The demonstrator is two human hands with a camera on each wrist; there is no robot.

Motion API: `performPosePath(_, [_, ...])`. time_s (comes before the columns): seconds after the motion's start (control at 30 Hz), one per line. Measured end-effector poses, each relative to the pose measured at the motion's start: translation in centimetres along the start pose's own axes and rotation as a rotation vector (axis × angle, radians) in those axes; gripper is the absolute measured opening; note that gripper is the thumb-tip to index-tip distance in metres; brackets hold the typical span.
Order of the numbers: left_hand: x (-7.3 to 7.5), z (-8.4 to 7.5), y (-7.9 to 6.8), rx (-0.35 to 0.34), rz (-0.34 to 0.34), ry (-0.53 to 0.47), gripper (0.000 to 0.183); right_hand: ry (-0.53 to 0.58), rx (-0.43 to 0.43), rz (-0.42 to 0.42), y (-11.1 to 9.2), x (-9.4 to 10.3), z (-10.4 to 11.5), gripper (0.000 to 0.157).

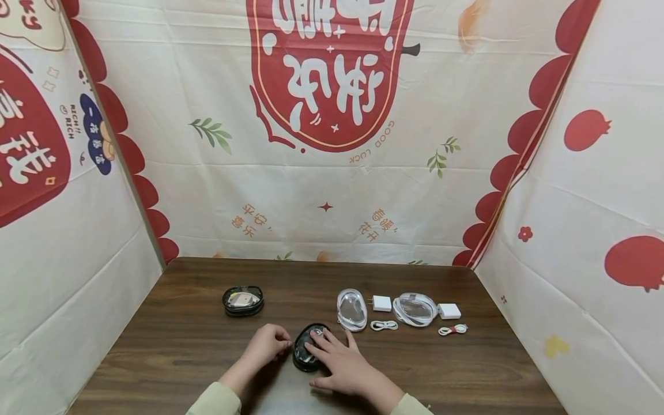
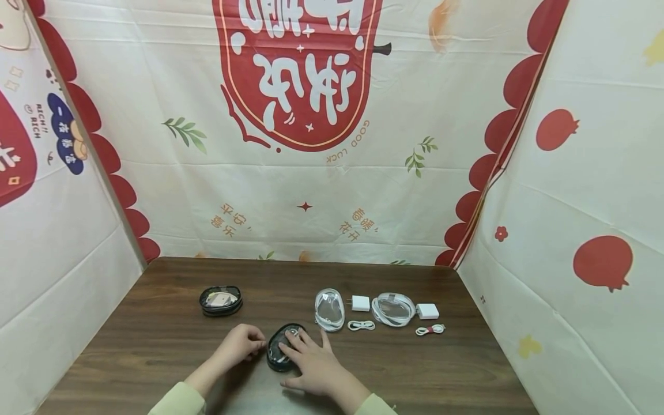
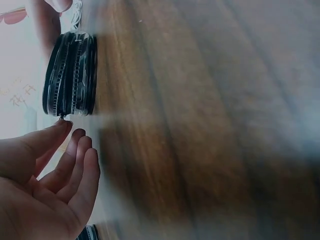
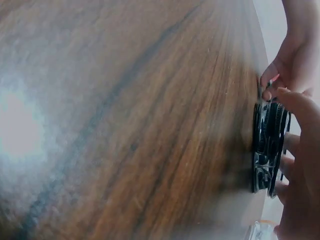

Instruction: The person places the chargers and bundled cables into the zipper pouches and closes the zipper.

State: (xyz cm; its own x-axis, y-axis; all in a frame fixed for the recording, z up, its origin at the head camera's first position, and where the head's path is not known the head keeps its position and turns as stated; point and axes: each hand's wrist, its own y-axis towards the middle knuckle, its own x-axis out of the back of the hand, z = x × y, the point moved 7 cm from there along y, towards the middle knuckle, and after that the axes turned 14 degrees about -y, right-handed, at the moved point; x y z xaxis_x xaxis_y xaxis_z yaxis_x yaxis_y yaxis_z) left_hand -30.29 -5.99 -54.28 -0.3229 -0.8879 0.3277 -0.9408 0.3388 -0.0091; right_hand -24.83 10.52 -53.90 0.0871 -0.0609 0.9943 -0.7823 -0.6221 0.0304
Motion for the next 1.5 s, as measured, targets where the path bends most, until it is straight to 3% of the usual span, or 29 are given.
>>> performPosePath(0.2, [0.1, 0.3, 1.1, 0.027, -0.024, -0.047, 0.007, -0.036, 0.013, -0.042, 0.3, 0.8, 0.2, 0.068])
performPosePath(0.5, [0.2, 0.8, 2.1, 0.036, -0.045, -0.072, 0.007, 0.001, 0.022, 0.002, 1.2, 0.3, 0.4, 0.073])
performPosePath(0.87, [0.1, 0.8, 1.6, 0.034, -0.001, -0.093, 0.008, 0.017, 0.009, 0.051, 1.3, -0.7, 0.6, 0.079])
performPosePath(1.17, [0.9, 0.9, 0.9, 0.047, 0.003, -0.104, 0.010, 0.020, -0.004, 0.054, 1.2, -0.7, 0.3, 0.082])
performPosePath(1.5, [0.6, 0.8, -0.2, 0.036, 0.020, -0.144, 0.008, 0.003, -0.005, 0.026, 1.2, -1.0, -0.1, 0.082])
